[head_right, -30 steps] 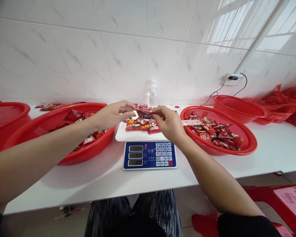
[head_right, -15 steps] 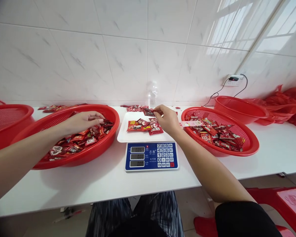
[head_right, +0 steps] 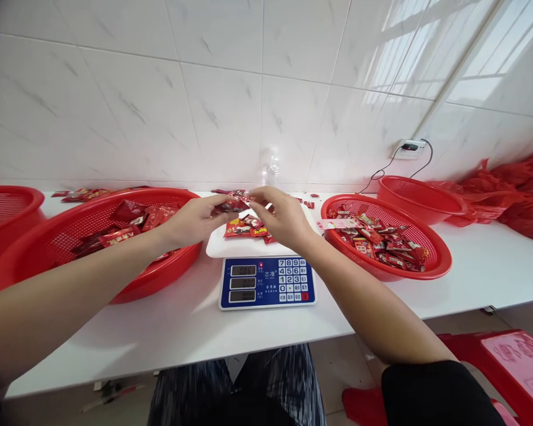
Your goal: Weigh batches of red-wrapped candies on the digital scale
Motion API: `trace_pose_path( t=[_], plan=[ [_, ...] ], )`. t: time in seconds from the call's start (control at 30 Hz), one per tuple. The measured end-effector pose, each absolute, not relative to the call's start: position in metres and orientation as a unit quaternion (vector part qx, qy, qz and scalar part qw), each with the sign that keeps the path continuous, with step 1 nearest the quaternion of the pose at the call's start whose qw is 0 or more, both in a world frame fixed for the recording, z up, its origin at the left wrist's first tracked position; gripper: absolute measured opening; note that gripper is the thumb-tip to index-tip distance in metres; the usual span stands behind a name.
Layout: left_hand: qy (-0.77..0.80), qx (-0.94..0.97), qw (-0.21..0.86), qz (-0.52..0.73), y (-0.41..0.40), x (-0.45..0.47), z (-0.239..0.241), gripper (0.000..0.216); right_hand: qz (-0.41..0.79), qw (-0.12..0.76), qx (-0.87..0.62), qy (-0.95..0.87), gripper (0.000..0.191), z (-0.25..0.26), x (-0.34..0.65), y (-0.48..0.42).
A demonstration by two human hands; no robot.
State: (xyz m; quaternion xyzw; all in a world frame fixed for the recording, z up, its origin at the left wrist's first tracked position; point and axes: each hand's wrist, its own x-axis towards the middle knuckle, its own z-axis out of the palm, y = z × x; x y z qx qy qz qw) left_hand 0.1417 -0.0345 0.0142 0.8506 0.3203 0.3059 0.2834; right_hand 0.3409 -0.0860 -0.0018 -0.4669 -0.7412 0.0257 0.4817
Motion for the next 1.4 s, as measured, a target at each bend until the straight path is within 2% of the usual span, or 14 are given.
trace_pose_path(
  t=[0.1, 0.17, 0.27, 0.4, 0.5, 0.7, 0.93, 1.03, 1.13, 1.27, 1.33, 1.4],
  plan=[
    [0.364, 0.770, 0.334, 0.404, -0.018, 0.124, 0.010, 0.029, -0.001, 0.512, -0.502, -0.697, 0.031, -0.013, 0.368, -0.071],
    [0.379, 0.697, 0.383, 0.472, -0.003, 0.109, 0.007, 0.028, -0.006, 0.491, -0.540, -0.684, 0.040, -0.026, 0.385, -0.059],
    [0.391, 0.579, 0.473, 0.537, 0.017, 0.089, 0.005, 0.021, 0.019, 0.377, -0.583, -0.720, 0.055, -0.051, 0.394, -0.045],
    [0.414, 0.483, 0.542, 0.549, 0.031, 0.077, 0.002, 0.013, 0.055, 0.184, -0.588, -0.785, 0.073, -0.074, 0.378, -0.035],
    [0.424, 0.480, 0.546, 0.540, 0.031, 0.076, -0.001, 0.011, 0.060, 0.130, -0.553, -0.821, 0.076, -0.078, 0.365, -0.030],
    [0.423, 0.529, 0.542, 0.498, 0.019, 0.082, -0.005, 0.013, 0.002, 0.155, -0.509, -0.847, 0.066, -0.078, 0.362, -0.023],
    [0.428, 0.562, 0.530, 0.468, 0.018, 0.084, -0.009, 0.025, 0.001, 0.233, -0.514, -0.826, 0.060, -0.080, 0.368, -0.023],
    [0.433, 0.570, 0.525, 0.460, 0.019, 0.082, -0.011, 0.029, 0.005, 0.264, -0.528, -0.807, 0.052, -0.079, 0.373, -0.022],
    [0.432, 0.575, 0.525, 0.455, 0.019, 0.081, -0.012, 0.030, 0.004, 0.321, -0.533, -0.783, 0.043, -0.073, 0.385, -0.021],
    [0.429, 0.579, 0.526, 0.451, 0.019, 0.080, -0.013, 0.031, -0.030, 0.401, -0.575, -0.712, 0.041, -0.057, 0.420, -0.029],
    [0.425, 0.579, 0.530, 0.452, 0.018, 0.080, -0.013, 0.031, -0.066, 0.400, -0.625, -0.667, 0.043, -0.048, 0.446, -0.039],
    [0.419, 0.580, 0.534, 0.451, 0.017, 0.081, -0.013, 0.031, -0.105, 0.358, -0.683, -0.628, 0.046, -0.044, 0.475, -0.051]
  ],
)
